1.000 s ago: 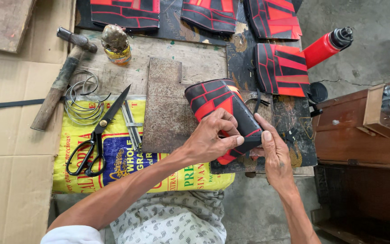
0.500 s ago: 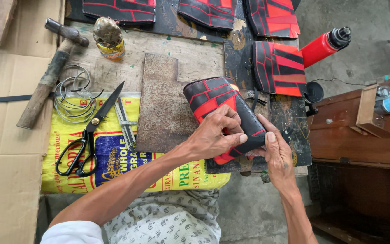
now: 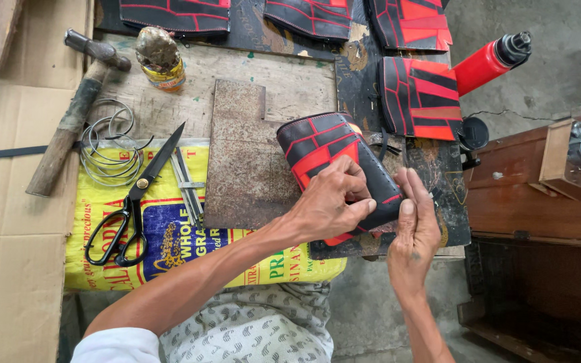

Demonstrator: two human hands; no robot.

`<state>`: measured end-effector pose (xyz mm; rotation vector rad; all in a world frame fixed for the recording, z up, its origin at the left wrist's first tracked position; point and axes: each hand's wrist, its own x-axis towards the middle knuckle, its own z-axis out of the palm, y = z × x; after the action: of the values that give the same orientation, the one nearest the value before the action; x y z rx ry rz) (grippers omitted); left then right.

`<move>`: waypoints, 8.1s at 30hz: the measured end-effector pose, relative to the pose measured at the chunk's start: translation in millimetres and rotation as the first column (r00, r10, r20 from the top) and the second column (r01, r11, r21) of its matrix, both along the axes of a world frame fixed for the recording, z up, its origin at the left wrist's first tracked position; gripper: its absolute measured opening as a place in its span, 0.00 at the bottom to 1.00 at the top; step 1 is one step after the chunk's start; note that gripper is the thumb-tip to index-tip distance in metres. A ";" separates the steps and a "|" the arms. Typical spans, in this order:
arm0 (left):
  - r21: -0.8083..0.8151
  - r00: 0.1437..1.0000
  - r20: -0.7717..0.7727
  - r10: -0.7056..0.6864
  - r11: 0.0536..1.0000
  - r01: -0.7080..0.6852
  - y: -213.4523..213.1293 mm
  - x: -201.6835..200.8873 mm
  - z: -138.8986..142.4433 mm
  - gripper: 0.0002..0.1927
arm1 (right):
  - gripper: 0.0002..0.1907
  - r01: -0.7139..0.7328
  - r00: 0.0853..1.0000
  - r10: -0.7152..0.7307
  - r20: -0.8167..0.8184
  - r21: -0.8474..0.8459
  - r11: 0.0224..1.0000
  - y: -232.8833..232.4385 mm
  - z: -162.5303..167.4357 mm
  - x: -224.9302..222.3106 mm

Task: The person attaches a black leather strap to a patchwork leather pouch, pressing and pinching the strap ends onto the bag's edge. They then trim excess strap material with scissors, turn the pouch right-side out by pushing through its opening, and hammer the seam flat on the work board.

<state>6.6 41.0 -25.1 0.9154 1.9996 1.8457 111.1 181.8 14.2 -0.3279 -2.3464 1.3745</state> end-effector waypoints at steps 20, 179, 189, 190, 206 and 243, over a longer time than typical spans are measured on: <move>0.006 0.998 -0.062 -0.013 1.000 0.013 7.0 -4.8 -9.3 0.11 | 0.30 0.107 0.956 -0.126 0.265 0.084 0.991 -16.9 0.3 -7.3; -0.050 0.847 -0.494 0.197 0.966 -0.254 -49.2 11.7 29.6 0.10 | 0.27 -0.078 0.989 0.079 0.129 -0.011 0.997 24.9 42.8 -16.1; -0.398 0.498 -0.800 0.336 0.323 -0.858 -228.1 -6.6 10.6 0.30 | 0.33 -0.255 0.840 0.342 0.421 -0.249 0.934 99.1 18.9 -122.6; -0.366 0.585 -0.674 0.451 0.484 -0.795 -211.3 -6.9 7.7 0.28 | 0.37 -0.315 0.806 0.422 0.416 -0.302 0.900 106.4 19.6 -139.5; -0.164 0.783 0.368 0.501 0.864 -0.475 -145.4 -42.6 -37.1 0.20 | 0.31 -0.547 0.795 0.587 0.153 -0.241 0.802 57.8 83.9 -223.1; -0.411 0.448 -0.881 0.155 0.221 -0.885 -498.8 -146.3 -64.4 0.20 | 0.40 -0.081 0.973 0.187 -0.135 0.559 0.825 -103.3 -113.3 -221.9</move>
<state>-139.7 -457.7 -89.5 0.4652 3.5998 0.1170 -110.7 78.4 -99.1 0.1361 -2.5081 0.6795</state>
